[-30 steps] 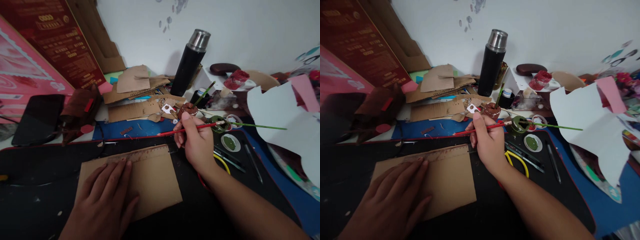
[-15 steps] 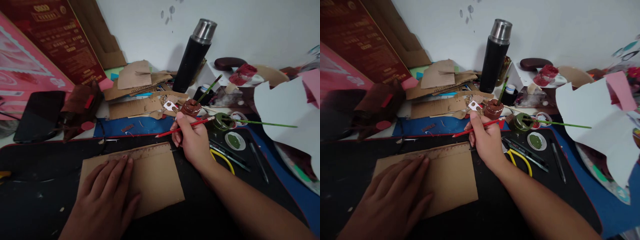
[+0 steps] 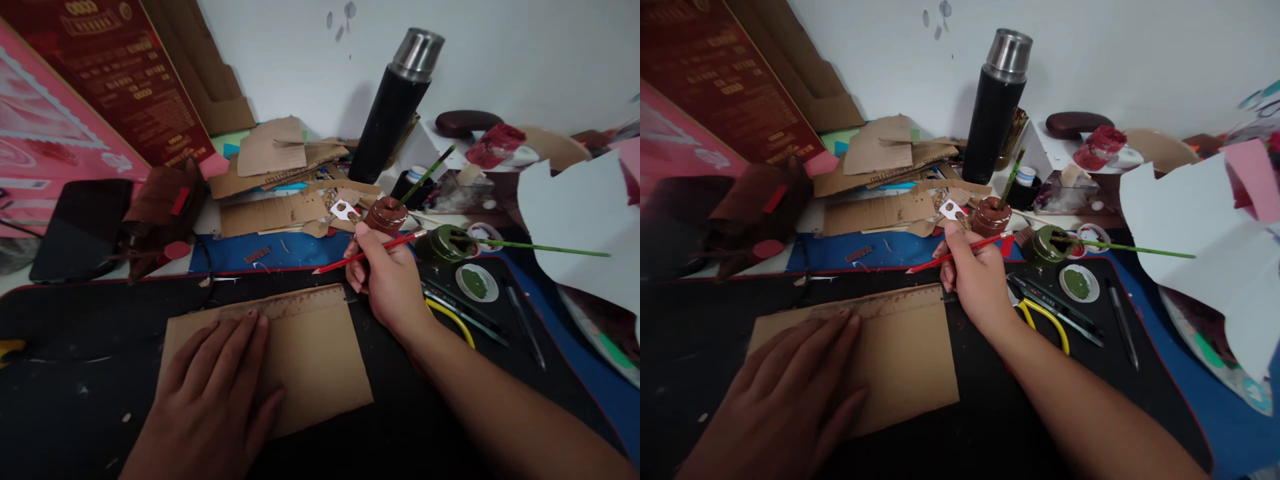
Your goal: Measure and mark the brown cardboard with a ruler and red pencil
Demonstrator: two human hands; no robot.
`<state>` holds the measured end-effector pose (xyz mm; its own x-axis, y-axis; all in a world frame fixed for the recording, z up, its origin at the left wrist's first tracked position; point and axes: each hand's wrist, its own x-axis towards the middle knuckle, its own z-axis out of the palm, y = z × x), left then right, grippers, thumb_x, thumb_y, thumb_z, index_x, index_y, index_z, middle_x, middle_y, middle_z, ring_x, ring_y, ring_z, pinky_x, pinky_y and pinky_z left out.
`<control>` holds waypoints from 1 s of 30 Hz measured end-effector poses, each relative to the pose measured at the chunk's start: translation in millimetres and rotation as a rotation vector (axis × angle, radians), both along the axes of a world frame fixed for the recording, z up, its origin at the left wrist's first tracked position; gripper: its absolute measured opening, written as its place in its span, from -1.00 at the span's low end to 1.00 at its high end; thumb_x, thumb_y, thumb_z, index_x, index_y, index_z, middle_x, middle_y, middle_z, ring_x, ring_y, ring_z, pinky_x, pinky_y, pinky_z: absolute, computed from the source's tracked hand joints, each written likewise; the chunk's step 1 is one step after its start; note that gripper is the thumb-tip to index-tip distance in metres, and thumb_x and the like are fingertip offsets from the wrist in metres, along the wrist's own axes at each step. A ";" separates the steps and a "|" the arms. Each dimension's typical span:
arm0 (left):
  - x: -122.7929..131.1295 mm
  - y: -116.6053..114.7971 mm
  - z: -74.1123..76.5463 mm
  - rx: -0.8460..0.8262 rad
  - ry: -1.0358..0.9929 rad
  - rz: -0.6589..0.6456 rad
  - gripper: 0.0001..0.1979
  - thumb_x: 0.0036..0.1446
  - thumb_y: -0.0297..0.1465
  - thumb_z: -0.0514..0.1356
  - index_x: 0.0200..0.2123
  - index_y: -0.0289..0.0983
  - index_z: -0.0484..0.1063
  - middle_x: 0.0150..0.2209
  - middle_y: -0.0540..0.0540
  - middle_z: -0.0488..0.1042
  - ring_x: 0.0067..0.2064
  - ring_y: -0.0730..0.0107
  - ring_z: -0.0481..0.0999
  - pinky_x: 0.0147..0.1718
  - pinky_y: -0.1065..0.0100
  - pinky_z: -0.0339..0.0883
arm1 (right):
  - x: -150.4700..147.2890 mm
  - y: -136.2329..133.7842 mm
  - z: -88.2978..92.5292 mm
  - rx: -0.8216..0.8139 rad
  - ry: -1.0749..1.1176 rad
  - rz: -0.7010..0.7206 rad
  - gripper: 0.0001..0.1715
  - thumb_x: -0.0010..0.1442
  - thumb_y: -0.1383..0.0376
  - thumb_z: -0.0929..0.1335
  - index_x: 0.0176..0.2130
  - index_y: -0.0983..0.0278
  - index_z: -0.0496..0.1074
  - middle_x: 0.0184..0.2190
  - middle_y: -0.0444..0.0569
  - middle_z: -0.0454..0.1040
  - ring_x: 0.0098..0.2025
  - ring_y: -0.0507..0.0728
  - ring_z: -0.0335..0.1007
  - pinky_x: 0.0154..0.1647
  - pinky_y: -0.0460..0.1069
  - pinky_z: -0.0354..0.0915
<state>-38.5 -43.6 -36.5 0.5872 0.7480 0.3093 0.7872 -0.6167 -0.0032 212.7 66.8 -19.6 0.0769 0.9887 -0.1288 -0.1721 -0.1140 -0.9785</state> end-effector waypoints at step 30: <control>1.6 -0.5 2.8 -0.007 0.019 -0.014 -0.27 0.44 -0.21 0.09 0.48 -0.58 0.14 0.29 -0.49 0.45 0.25 -0.27 0.42 0.29 -0.10 0.12 | -3.6 -5.8 2.8 0.037 -0.162 0.084 -0.41 0.37 -0.15 0.45 -0.46 0.22 0.48 -0.75 -0.25 0.28 -0.69 0.00 0.21 -0.63 -0.07 0.11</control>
<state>-36.8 -44.2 -33.7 0.6030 0.7419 0.2931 0.7785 -0.6275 -0.0134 209.1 61.0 -16.8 0.0106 0.9963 -0.0852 -0.0029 -0.0852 -0.9964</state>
